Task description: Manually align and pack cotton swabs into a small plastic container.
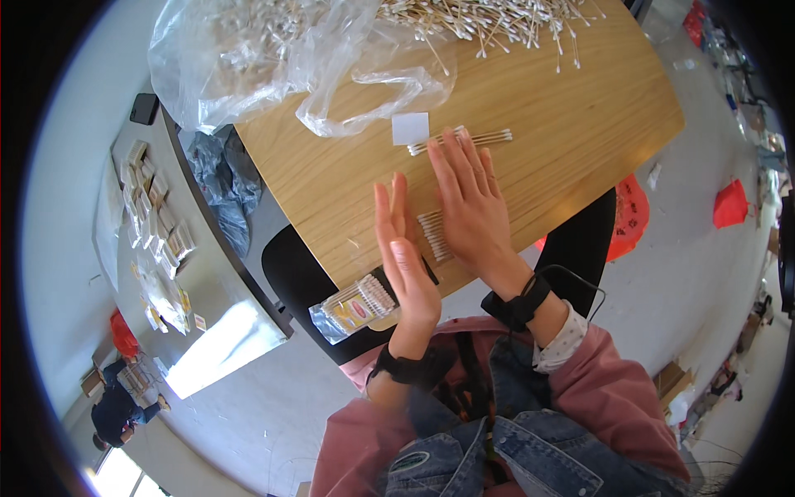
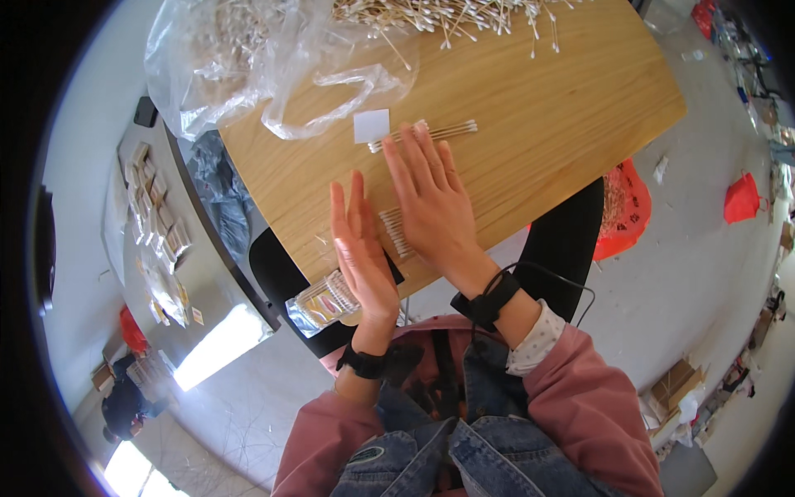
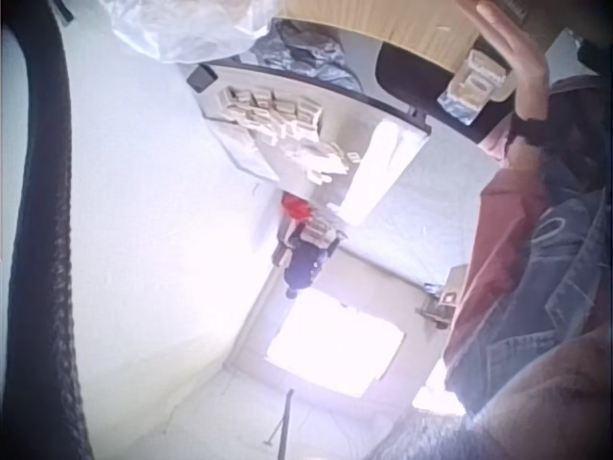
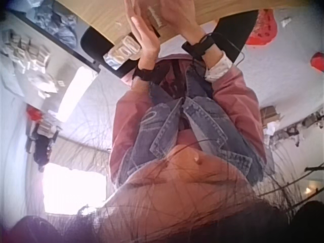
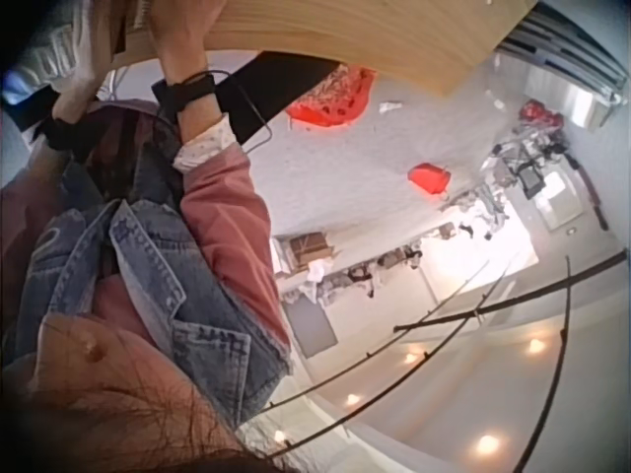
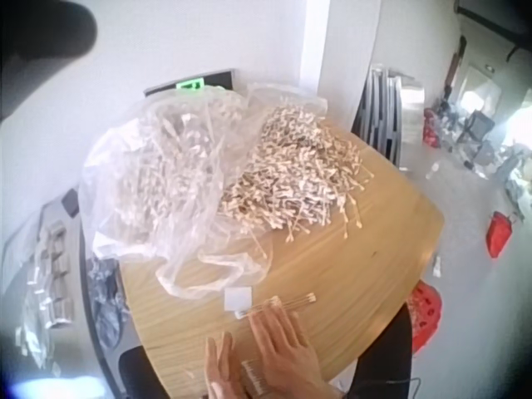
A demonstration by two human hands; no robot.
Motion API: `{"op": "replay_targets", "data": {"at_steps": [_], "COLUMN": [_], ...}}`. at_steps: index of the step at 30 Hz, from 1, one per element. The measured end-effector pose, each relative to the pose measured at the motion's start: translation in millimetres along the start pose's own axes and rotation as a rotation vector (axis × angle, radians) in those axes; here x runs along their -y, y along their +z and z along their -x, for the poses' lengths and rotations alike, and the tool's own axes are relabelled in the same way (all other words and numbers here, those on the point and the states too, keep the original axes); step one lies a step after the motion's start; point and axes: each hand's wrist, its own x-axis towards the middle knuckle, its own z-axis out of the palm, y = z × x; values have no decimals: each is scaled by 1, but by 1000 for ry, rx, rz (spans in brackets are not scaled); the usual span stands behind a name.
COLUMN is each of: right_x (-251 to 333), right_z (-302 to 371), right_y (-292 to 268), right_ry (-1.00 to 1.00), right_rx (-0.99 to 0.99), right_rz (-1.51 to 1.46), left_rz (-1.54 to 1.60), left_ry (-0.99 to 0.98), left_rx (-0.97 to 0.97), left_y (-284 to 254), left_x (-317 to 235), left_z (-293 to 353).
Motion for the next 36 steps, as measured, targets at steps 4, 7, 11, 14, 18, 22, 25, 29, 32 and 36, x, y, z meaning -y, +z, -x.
{"op": "replay_targets", "data": {"at_steps": [4, 7, 11, 14, 18, 22, 25, 29, 32, 36], "right_x": [2, 14, 31, 39, 34, 27, 41, 56, 61, 63], "right_z": [1, 6, 10, 8, 8, 10, 12, 19, 21, 21], "right_y": [4, 7, 15, 10, 12, 15, 14, 22, 25, 24], "right_ry": [-99, -154, -234, -232, -233, -260, -261, -288, -283, -265], "right_rx": [46, 88, 95, 94, 106, 83, 82, 78, 65, 85], "right_rz": [-101, -153, -148, -98, -112, -67, -85, -85, -81, -84], "left_rz": [-52, -4, -15, -27, 27, -517, -1183, -1188, -1134, -920], "left_ry": [19, -25, 67, 141, 98, 219, 128, -179, -96, -110], "left_rx": [53, -59, -117, -100, -103, -269, -255, -260, -322, -297], "left_y": [1, -5, -17, -17, -21, -78, -137, -131, -134, -143], "left_x": [1, -4, 4, 8, -15, -53, -56, -37, -24, -9], "left_z": [12, 24, 32, 32, 35, 29, 28, 30, 28, 28]}}
